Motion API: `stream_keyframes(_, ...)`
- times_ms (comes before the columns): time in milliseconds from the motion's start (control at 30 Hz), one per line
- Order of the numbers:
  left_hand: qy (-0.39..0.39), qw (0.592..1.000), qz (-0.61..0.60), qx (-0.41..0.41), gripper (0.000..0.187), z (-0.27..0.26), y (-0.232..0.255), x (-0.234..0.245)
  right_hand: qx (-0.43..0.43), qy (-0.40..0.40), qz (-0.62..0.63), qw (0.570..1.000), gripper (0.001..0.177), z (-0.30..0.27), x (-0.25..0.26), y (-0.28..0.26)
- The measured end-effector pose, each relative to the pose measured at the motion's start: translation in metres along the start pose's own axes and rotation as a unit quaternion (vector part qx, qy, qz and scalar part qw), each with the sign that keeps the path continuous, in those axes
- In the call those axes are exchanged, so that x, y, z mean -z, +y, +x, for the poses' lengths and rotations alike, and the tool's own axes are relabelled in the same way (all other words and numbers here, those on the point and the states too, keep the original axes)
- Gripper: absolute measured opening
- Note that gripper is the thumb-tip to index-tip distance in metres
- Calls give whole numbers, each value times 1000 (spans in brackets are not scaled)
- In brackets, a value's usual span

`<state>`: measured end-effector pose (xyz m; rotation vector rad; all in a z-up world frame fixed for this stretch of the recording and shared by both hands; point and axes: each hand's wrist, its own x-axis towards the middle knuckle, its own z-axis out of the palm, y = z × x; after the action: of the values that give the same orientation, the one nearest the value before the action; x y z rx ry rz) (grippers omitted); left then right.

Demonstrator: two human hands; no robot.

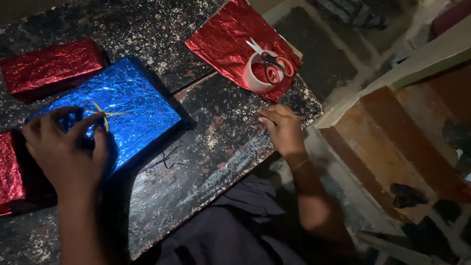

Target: The person ties ribbons around two already-wrapped gift boxes on a table. They use a yellow ribbon on a blue box and a blue ribbon on a red box, then adjust the ribbons and place the boxes aside.

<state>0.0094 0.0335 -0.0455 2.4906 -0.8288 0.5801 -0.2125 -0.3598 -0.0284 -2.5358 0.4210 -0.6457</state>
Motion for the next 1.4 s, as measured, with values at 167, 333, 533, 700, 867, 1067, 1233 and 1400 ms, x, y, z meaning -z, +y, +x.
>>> stream_keyframes(167, 9, 1000, -15, 0, 27, 4, 3, 3, -11, -2, -26, 1000, 21, 5, 0, -10)
stream_keyframes(333, 2, 1000, -26, 16, 21, 10, 11, 8, 14, -12, -53, 998, 19, 9, 5, -22)
stream_keyframes(533, 8, 999, -44, 14, 21, 14, 17, 12, 48, -32, -112, 992, 4, 14, 5, -23)
stream_keyframes(700, 13, 999, -49, 16, 20, 14, 17, 11, 26, -7, -71, 997, 6, 16, -3, -7)
stream_keyframes(867, 17, 999, -45, 11, 20, 16, 17, 10, -184, -36, 250, 950, 8, 19, -5, 3)
stream_keyframes(1067, 20, 998, -55, 25, 16, 20, 24, 12, -218, -80, 472, 850, 7, 38, -16, -24)
stream_keyframes(1233, 33, 998, -47, 37, 20, 26, 32, 16, -163, -109, 460, 866, 8, 66, -39, -78)
stream_keyframes(1400, 42, 994, -78, 64, 19, 29, 35, 16, 87, -144, 344, 924, 6, 104, -74, -144)
